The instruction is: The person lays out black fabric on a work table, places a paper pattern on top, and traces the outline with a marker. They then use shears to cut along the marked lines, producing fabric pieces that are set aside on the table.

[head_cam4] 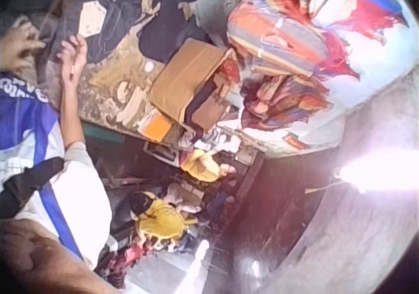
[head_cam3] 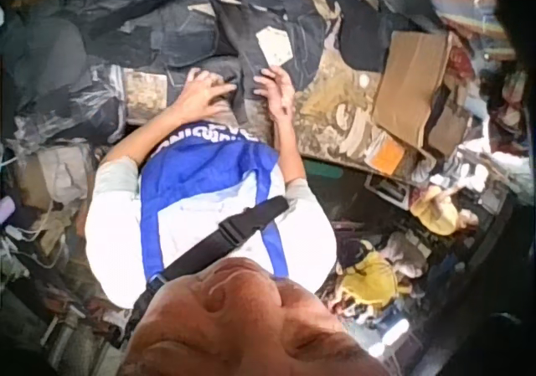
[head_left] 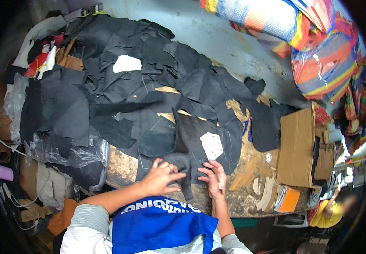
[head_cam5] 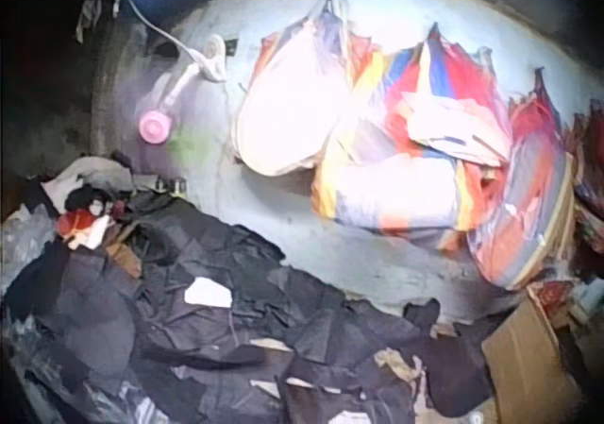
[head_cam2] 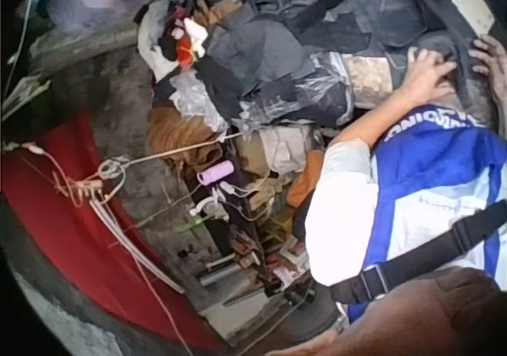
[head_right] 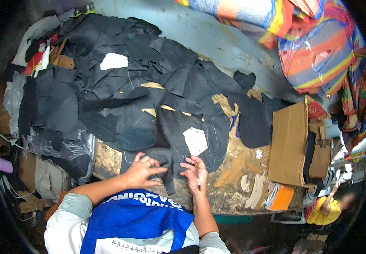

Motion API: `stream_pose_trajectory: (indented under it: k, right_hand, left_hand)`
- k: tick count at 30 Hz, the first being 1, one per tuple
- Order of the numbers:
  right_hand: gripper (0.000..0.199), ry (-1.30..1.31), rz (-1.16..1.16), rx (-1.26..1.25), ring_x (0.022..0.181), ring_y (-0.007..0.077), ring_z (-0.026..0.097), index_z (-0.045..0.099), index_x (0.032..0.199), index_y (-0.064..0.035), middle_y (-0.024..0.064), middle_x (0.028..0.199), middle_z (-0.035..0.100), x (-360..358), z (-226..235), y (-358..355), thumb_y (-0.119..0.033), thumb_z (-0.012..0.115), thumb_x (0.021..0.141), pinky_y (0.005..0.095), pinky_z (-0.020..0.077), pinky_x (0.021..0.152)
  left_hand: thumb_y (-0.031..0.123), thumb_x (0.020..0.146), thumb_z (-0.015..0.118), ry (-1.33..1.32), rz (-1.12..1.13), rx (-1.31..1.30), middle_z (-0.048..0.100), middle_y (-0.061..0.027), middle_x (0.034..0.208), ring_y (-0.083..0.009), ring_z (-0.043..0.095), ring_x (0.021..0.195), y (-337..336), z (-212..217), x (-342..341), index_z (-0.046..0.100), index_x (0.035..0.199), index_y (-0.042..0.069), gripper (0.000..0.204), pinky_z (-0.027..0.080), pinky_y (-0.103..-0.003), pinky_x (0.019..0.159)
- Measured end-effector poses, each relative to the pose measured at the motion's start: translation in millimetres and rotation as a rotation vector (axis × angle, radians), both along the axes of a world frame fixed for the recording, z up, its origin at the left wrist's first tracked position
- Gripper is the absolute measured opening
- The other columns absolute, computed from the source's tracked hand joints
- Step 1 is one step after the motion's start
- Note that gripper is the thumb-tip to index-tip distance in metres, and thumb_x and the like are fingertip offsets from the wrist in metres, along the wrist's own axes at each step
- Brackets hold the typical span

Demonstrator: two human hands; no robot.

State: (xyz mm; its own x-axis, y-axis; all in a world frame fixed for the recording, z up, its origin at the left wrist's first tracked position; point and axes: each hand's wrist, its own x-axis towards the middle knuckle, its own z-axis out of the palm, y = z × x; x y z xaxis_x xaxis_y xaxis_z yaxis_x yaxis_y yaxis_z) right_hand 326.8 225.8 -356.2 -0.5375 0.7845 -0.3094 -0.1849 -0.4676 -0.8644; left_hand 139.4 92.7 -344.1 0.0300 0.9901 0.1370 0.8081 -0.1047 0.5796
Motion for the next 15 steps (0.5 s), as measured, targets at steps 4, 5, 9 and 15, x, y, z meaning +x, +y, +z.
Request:
stream_pose_trajectory:
  k: [4,5,9,15]
  right_hand:
    - [0.061,-0.51,0.082,0.473,0.081,0.0128,0.055,0.047,0.113,-0.0004,0.0083,0.103,0.053,-10,6,-20,-0.002,0.082,0.063,0.0248,0.0487,0.066]
    - [0.054,-0.698,0.117,0.615,0.074,0.0126,0.055,0.053,0.104,-0.0001,0.0088,0.095,0.058,-13,10,-24,-0.01,0.084,0.061,0.0266,0.0482,0.064]
    - [0.039,-0.796,0.175,0.993,0.065,0.0215,0.061,0.059,0.089,-0.001,0.0125,0.084,0.063,-20,19,-34,-0.02,0.082,0.063,0.0319,0.0491,0.063]
    - [0.026,-0.718,0.121,0.661,0.065,0.0158,0.06,0.058,0.084,-0.0013,0.0046,0.075,0.061,-21,5,-33,-0.013,0.076,0.071,0.0299,0.048,0.06]
  left_hand:
    - [0.038,0.06,0.08,-0.205,0.277,0.142,0.056,-0.0116,0.095,-0.0291,0.051,0.097,14,11,-36,0.062,0.104,0.008,0.056,0.042,-0.038,0.084]
    - [0.039,0.059,0.08,-0.201,0.401,0.161,0.055,-0.014,0.101,-0.0307,0.05,0.099,20,17,-45,0.059,0.104,0.006,0.06,0.043,-0.038,0.084]
    - [0.044,0.046,0.084,0.19,0.55,0.106,0.052,-0.0139,0.112,-0.033,0.047,0.106,49,29,-67,0.046,0.122,0.01,0.092,0.035,-0.044,0.091]
    - [0.02,0.065,0.074,0.143,0.395,0.078,0.06,-0.0123,0.09,-0.0304,0.055,0.091,60,23,-72,0.054,0.112,0.011,0.052,0.04,-0.042,0.082]
